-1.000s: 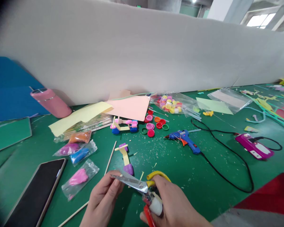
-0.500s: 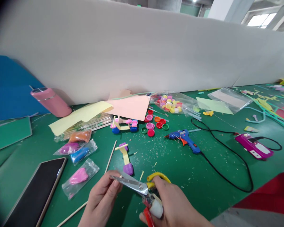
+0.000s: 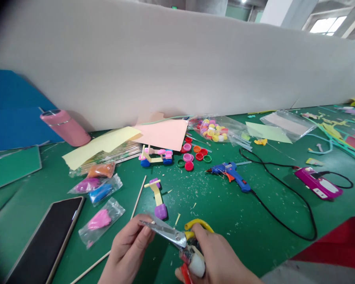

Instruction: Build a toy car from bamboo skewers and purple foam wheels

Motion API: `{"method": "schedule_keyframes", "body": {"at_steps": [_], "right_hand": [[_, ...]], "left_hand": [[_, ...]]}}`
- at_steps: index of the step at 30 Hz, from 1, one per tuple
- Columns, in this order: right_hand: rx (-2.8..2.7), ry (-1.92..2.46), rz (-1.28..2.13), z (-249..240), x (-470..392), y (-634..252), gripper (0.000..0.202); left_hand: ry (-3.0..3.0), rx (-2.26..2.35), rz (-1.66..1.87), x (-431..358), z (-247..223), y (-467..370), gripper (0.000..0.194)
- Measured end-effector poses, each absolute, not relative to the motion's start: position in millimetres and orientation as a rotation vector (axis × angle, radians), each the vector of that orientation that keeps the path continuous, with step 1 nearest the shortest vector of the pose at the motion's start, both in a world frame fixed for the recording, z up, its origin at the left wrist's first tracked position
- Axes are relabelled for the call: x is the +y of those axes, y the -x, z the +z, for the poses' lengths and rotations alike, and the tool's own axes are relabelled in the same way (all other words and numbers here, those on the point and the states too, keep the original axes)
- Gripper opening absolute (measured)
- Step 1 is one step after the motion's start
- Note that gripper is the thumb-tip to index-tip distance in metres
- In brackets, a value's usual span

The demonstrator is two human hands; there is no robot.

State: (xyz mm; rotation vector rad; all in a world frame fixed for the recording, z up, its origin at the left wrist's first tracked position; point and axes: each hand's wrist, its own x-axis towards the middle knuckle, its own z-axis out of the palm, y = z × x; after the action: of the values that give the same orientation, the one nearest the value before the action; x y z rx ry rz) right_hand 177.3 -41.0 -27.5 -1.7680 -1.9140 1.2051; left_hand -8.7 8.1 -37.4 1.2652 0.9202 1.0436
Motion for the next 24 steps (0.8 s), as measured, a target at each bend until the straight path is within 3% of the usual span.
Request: {"method": "schedule_keyframes", "body": {"at_steps": [24], "right_hand": [[-1.893,1.889,1.127,-29.7,-44.4,-176.5,0.027]], "left_hand": [[-1.179,0.930,1.054,7.2,-38.9,6.0,0.022]]}}
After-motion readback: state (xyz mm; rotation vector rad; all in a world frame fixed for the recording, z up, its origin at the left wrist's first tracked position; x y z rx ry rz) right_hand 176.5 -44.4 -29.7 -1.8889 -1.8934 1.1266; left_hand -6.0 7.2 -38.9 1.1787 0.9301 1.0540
